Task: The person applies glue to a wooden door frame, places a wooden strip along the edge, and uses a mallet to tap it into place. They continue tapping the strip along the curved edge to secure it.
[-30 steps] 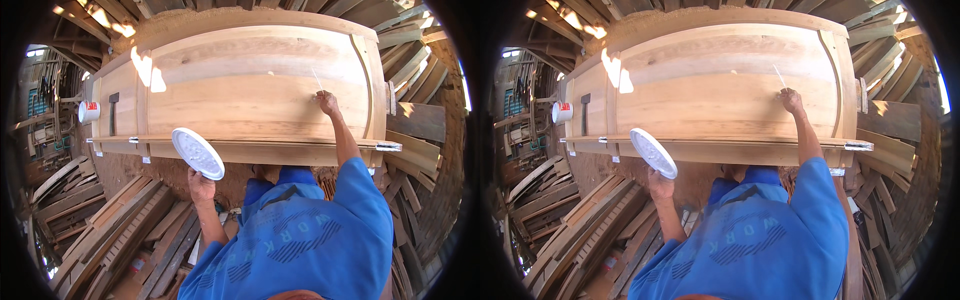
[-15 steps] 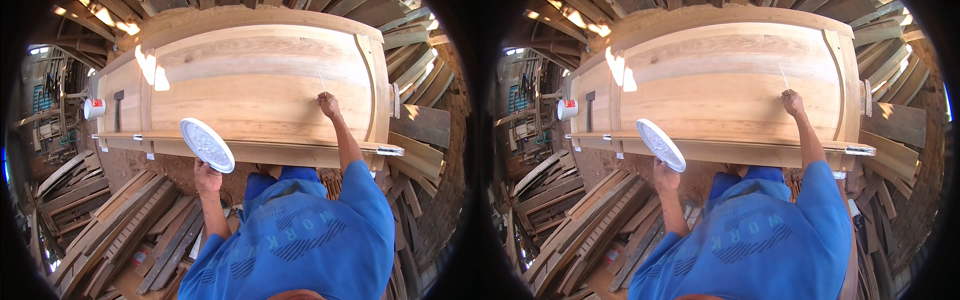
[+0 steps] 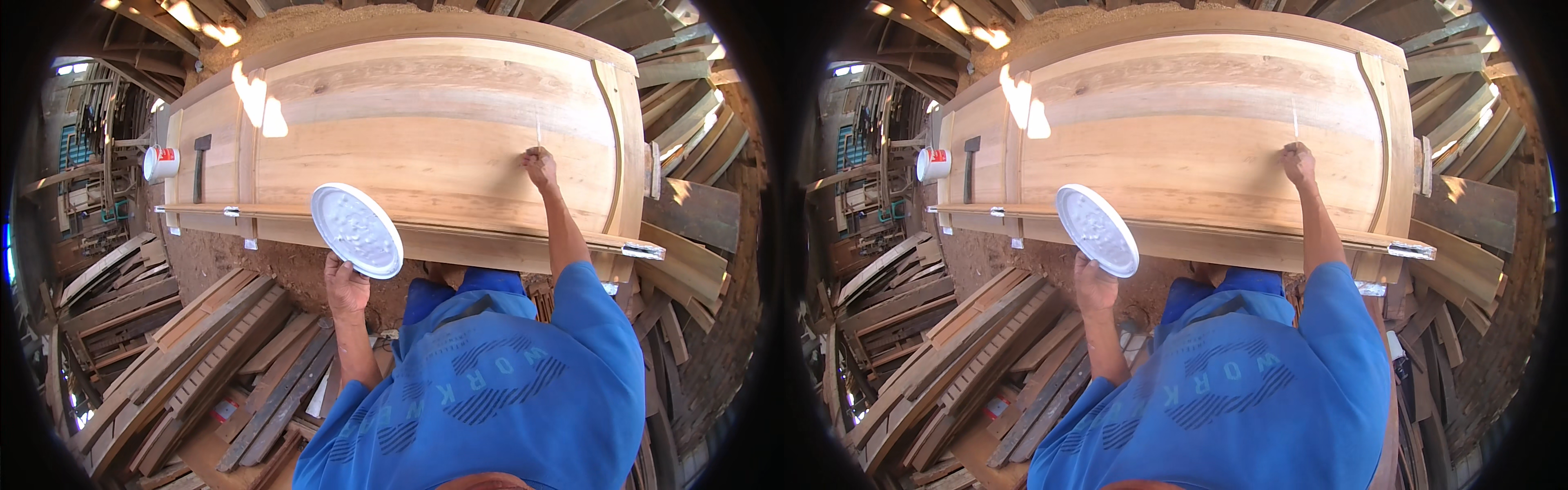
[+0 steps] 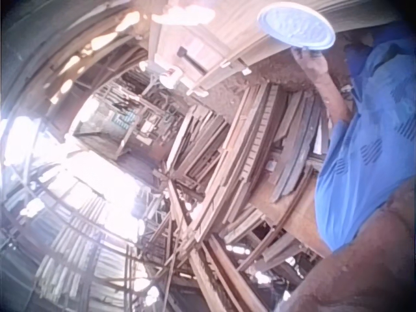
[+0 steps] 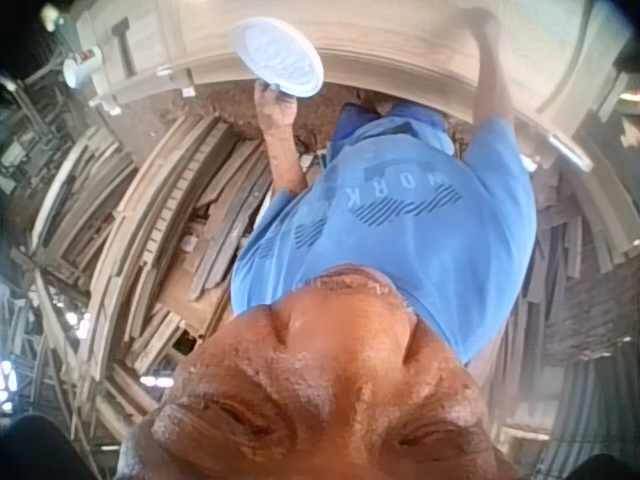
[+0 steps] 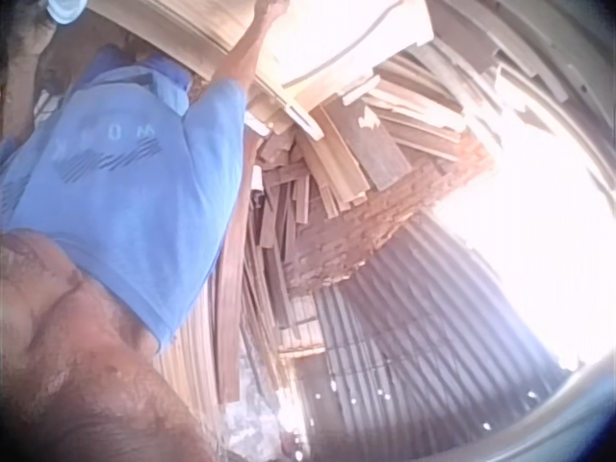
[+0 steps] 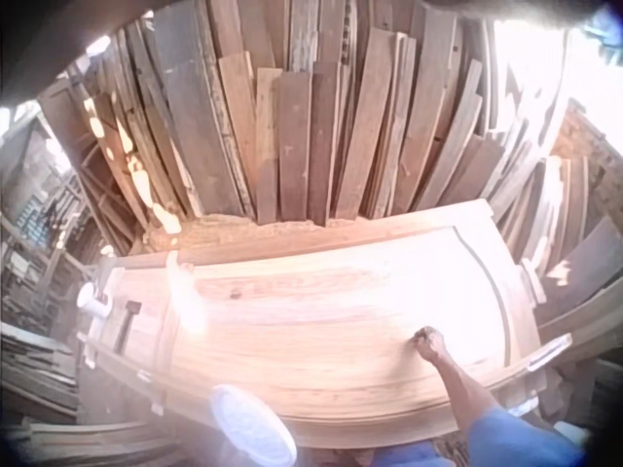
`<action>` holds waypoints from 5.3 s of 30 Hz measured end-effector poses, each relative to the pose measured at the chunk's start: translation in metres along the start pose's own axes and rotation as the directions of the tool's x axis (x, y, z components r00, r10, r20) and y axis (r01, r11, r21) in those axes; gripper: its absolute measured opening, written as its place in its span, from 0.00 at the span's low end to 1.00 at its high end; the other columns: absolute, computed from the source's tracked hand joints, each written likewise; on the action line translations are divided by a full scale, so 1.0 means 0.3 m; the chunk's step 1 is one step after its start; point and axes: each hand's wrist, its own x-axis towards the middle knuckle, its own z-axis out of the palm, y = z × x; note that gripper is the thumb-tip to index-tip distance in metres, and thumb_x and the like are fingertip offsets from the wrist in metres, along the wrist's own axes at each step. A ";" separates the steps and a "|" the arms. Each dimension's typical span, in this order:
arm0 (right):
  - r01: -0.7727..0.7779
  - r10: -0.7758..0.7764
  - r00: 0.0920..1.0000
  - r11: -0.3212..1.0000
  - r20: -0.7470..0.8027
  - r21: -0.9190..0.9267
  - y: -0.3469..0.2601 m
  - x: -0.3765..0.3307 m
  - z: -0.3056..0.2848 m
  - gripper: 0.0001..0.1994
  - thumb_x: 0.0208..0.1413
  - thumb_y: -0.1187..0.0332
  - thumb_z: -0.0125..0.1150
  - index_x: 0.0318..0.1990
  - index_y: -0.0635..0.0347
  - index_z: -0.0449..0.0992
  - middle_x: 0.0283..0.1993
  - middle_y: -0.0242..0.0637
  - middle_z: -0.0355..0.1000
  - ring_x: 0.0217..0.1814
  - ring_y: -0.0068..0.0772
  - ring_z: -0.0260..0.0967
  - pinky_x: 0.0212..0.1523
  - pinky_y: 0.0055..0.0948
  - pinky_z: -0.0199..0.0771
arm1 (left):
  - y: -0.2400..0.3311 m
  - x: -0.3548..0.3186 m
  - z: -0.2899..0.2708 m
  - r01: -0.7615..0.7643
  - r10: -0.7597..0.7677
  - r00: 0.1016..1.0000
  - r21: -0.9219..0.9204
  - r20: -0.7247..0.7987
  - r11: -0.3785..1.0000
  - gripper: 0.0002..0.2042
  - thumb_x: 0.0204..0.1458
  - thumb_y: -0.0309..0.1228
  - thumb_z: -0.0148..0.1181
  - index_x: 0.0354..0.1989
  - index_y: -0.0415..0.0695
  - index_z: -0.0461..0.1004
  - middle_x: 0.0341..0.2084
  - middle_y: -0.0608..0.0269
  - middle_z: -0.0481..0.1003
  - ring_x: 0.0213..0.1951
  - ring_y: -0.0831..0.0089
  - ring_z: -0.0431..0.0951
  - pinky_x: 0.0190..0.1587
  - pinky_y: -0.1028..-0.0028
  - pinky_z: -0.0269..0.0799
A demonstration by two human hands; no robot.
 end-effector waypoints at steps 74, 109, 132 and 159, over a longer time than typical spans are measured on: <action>-0.213 0.239 0.876 0.971 -0.420 0.109 -0.128 -0.021 -0.123 0.14 0.51 0.61 0.59 0.24 0.64 0.71 0.21 0.36 0.67 0.23 0.29 0.64 0.26 0.34 0.65 | 0.078 0.034 -0.069 -0.044 0.044 0.998 0.002 0.034 0.999 0.09 0.50 0.18 0.57 0.40 0.42 0.70 0.36 0.57 0.77 0.37 0.70 0.80 0.38 0.74 0.81; -0.012 -0.173 0.083 0.985 0.982 0.174 -1.559 -1.338 1.906 0.19 0.52 0.60 0.66 0.47 0.63 0.77 0.37 0.30 0.75 0.42 0.23 0.66 0.48 0.25 0.63 | 0.991 -0.240 -1.384 -0.543 0.531 0.738 0.100 -0.417 0.834 0.07 0.52 0.20 0.57 0.35 0.44 0.67 0.34 0.60 0.74 0.38 0.71 0.77 0.41 0.69 0.78; -0.003 -0.204 0.127 0.979 0.971 0.206 -1.943 -1.479 2.938 0.11 0.55 0.62 0.64 0.38 0.60 0.75 0.24 0.21 0.66 0.22 0.11 0.58 0.23 0.15 0.56 | 1.679 0.113 -2.014 -0.442 0.417 0.797 0.049 -0.437 0.896 0.17 0.54 0.27 0.60 0.50 0.40 0.63 0.39 0.60 0.74 0.37 0.75 0.77 0.38 0.72 0.79; 0.071 -0.349 0.806 0.859 0.479 0.507 -2.452 -1.061 3.535 0.10 0.60 0.62 0.59 0.35 0.60 0.74 0.22 0.23 0.64 0.18 0.11 0.51 0.19 0.18 0.54 | 2.607 1.234 -2.167 -0.552 0.765 0.435 0.812 0.474 -0.190 0.15 0.47 0.20 0.64 0.45 0.42 0.74 0.35 0.55 0.74 0.39 0.60 0.76 0.40 0.66 0.74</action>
